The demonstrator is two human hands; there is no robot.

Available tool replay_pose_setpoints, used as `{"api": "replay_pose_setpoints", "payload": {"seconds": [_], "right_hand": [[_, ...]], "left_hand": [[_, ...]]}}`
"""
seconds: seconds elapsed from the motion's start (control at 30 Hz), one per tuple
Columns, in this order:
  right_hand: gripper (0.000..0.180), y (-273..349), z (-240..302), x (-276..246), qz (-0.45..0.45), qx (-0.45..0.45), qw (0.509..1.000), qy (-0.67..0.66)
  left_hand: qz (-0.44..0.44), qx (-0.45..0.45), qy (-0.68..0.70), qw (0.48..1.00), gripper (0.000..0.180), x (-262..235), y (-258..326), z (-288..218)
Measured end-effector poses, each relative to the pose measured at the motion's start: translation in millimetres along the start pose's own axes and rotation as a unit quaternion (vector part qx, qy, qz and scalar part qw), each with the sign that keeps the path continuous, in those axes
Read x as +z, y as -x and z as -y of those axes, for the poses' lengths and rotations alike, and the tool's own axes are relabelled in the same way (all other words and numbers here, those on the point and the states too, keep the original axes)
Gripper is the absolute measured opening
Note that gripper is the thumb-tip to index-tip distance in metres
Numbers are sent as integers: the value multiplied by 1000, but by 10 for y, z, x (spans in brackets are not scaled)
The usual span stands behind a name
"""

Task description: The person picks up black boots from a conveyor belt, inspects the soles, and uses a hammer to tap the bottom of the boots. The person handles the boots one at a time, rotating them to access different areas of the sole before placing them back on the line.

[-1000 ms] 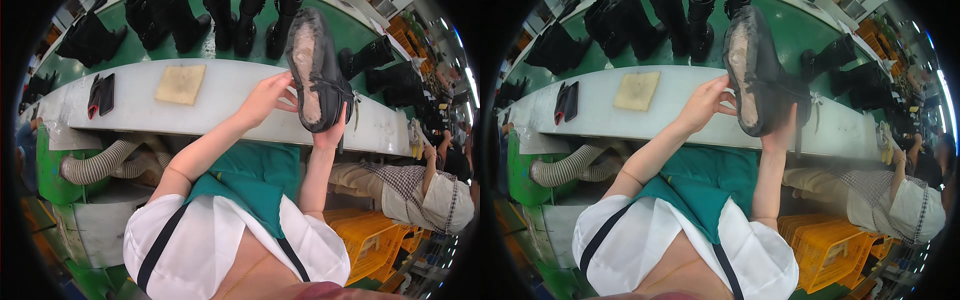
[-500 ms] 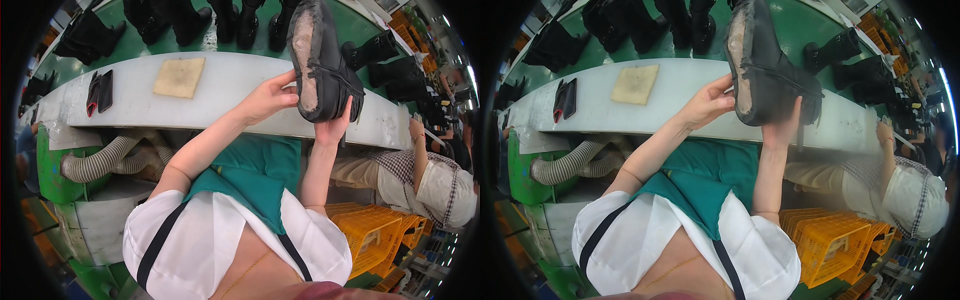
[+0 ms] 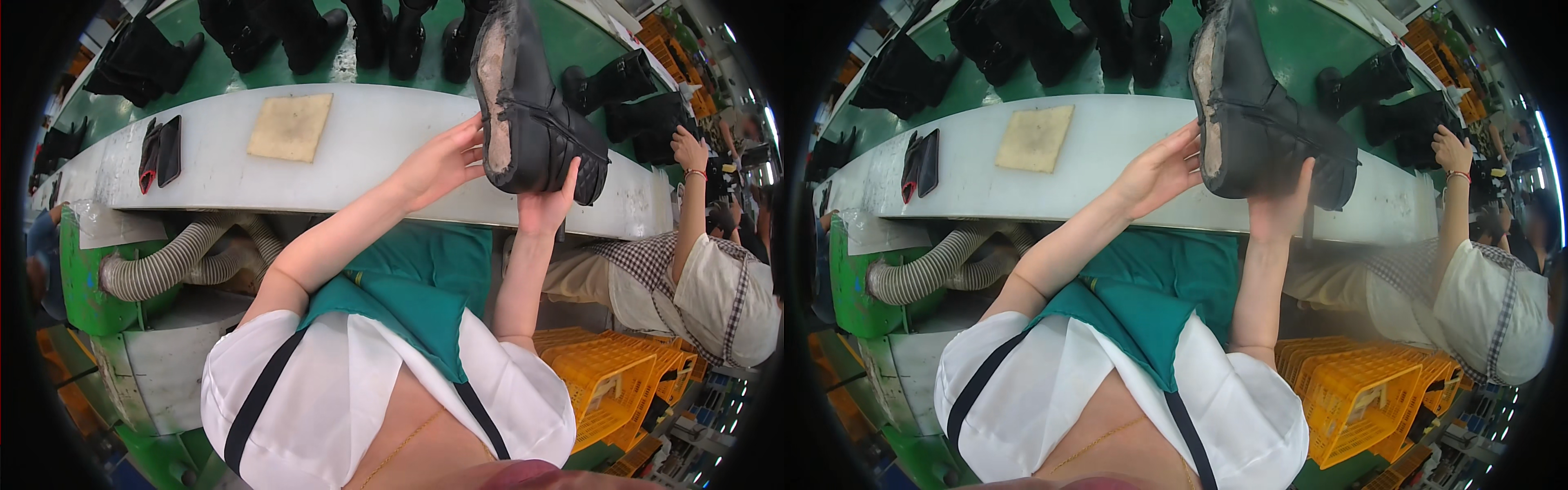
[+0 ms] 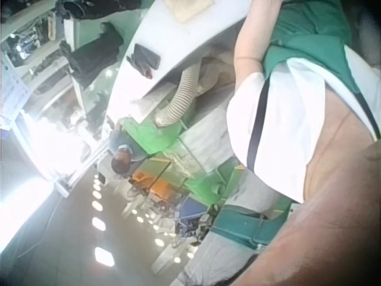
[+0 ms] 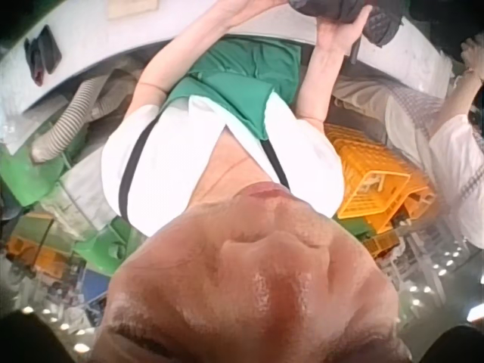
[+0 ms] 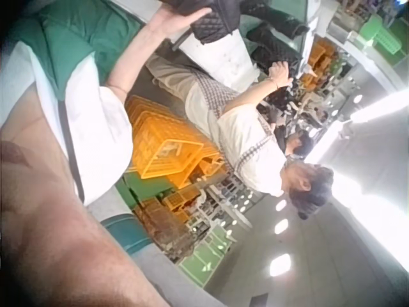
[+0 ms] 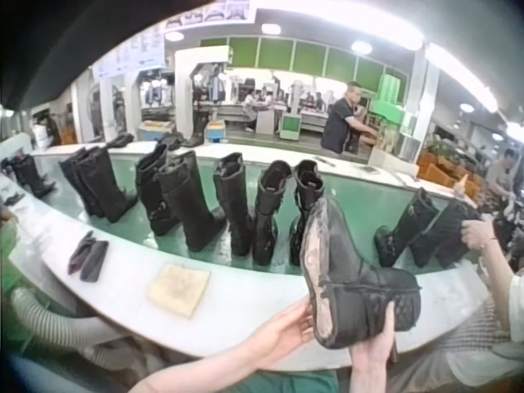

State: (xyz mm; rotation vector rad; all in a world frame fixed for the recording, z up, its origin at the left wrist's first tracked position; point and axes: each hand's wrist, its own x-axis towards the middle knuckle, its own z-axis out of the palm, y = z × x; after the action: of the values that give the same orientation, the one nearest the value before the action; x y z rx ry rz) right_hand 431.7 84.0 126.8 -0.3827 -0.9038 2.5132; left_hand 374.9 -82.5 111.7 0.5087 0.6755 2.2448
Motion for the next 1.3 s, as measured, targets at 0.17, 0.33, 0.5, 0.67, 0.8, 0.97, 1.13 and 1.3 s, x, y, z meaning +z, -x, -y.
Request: {"api": "replay_pose_setpoints", "payload": {"seconds": [0.17,0.33,0.5,0.67,0.8,0.97,1.13,1.3], "right_hand": [[51,-61,-25,-174,29,21,999,1],[53,-68,-108,-174,2,-10,999,43],[54,-73,-174,-187,-8,3,999,34],[53,-41,-259,-255,4,-9,1000,26],[54,21,-362,-211,-34,-28,999,-1],[59,178,-584,-112,15,-64,997,-41],[61,437,-862,-40,154,-47,987,-1],[53,1106,-815,-63,434,299,821,218]], "left_hand": [[-11,-5,-11,1000,58,-85,12,-2],[-23,17,-26,999,60,-206,34,43],[-94,19,-123,988,60,-300,91,104],[-151,2,-222,963,55,-265,112,56],[-131,6,-144,981,59,-379,91,62],[-142,52,-134,979,76,-2,126,147],[-155,103,-184,965,76,21,51,-100],[-126,124,-354,918,71,113,69,-384]]}}
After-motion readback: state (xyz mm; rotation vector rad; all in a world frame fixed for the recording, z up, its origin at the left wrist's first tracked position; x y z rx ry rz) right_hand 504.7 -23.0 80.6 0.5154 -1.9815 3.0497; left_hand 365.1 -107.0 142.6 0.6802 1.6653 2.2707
